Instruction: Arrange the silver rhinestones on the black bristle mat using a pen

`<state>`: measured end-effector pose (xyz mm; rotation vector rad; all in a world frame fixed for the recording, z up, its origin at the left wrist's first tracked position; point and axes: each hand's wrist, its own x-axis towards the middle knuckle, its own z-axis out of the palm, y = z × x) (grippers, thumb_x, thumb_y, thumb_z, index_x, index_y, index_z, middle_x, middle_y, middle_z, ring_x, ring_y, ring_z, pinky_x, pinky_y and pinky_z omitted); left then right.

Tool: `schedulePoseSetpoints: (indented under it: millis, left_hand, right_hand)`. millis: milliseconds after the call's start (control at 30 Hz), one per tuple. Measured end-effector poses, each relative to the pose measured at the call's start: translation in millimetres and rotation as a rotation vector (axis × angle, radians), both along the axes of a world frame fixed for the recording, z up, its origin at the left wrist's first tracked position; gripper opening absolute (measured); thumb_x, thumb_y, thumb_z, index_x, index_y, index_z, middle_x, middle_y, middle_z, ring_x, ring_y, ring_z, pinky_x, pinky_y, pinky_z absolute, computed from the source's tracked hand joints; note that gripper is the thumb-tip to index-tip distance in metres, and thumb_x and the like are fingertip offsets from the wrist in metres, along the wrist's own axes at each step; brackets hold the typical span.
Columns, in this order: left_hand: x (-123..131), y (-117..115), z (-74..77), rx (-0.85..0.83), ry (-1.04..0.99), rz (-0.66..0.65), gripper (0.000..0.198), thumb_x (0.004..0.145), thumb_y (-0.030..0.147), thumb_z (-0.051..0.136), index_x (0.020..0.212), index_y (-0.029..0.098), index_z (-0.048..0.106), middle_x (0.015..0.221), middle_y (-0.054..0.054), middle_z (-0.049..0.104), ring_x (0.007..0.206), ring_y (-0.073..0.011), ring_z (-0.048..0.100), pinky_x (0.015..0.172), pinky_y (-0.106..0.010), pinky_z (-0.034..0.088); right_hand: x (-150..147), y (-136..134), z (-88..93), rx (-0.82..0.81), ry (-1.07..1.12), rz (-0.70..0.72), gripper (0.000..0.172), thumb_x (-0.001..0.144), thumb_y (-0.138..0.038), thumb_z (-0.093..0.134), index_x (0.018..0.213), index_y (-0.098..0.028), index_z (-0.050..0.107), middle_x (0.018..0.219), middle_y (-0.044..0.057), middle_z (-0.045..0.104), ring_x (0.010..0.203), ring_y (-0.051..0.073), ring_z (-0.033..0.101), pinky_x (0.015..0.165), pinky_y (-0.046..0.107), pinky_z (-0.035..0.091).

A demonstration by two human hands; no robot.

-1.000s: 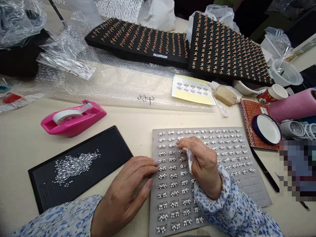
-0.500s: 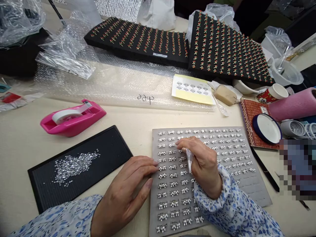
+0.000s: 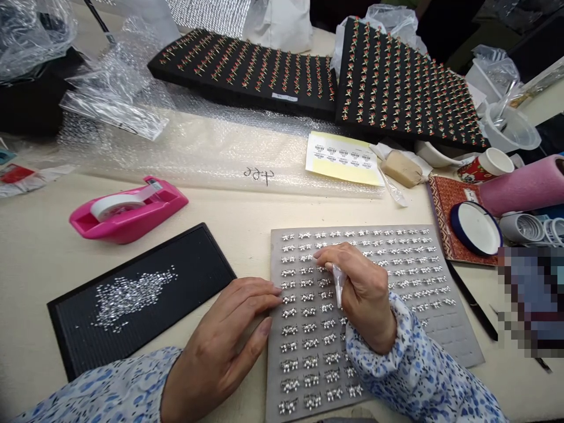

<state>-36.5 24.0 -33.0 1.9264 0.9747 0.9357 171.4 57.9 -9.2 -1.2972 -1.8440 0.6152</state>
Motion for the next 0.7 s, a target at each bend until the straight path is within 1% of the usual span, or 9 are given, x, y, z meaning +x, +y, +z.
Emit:
schedulePoseSetpoints:
  millis: [100,267,467,700]
  left_hand:
    - [-1.2,-0.7,0.2,-0.004,0.005,0.0,0.02,0.083,0.003,0.048,0.102,0.007,0.055,0.101,-0.012,0.055,0.101,-0.0216,0.046,0.09,-0.041,0.04]
    - [-1.7,-1.2,0.8,0.007,0.004,0.002,0.02,0.083,0.003,0.048,0.102,0.007,0.055,0.101,-0.011,0.055,0.101,-0.0215,0.046,0.09,-0.04,0.04]
    - [0.1,0.8,0.5,0.006,0.005,0.006,0.021,0.083,0.004,0.048,0.103,0.007,0.055,0.101,-0.011,0.055,0.101,-0.0217,0.047,0.09,-0.04,0.041]
    - [-1.0,0.3,0.7,0.011,0.01,0.005,0.021,0.083,0.003,0.048,0.102,0.008,0.055,0.101,-0.011,0.056,0.101,-0.0213,0.047,0.091,-0.041,0.04]
  right_hand:
    - [-0.4,0.0,0.0,0.016,0.004,-0.016,0.023,0.083,-0.008,0.045,0.085,-0.02,0.064,0.084,0.001,0.067,0.083,0.015,0.064,0.076,0.033,0.053]
    - [-0.5,0.3,-1.1,-0.01,-0.007,0.019,0.023,0.083,-0.006,0.045,0.086,-0.019,0.064,0.084,0.002,0.066,0.083,0.014,0.063,0.076,0.034,0.053]
    - [0.5,-0.9,1.1,0.026,-0.001,-0.025,0.024,0.083,-0.006,0.045,0.085,-0.02,0.064,0.083,0.001,0.066,0.082,0.014,0.064,0.076,0.033,0.053]
    - [0.0,0.4,-1.1,0.004,-0.022,-0.011,0.024,0.083,-0.006,0.045,0.084,-0.02,0.064,0.083,0.001,0.066,0.083,0.014,0.063,0.077,0.033,0.053]
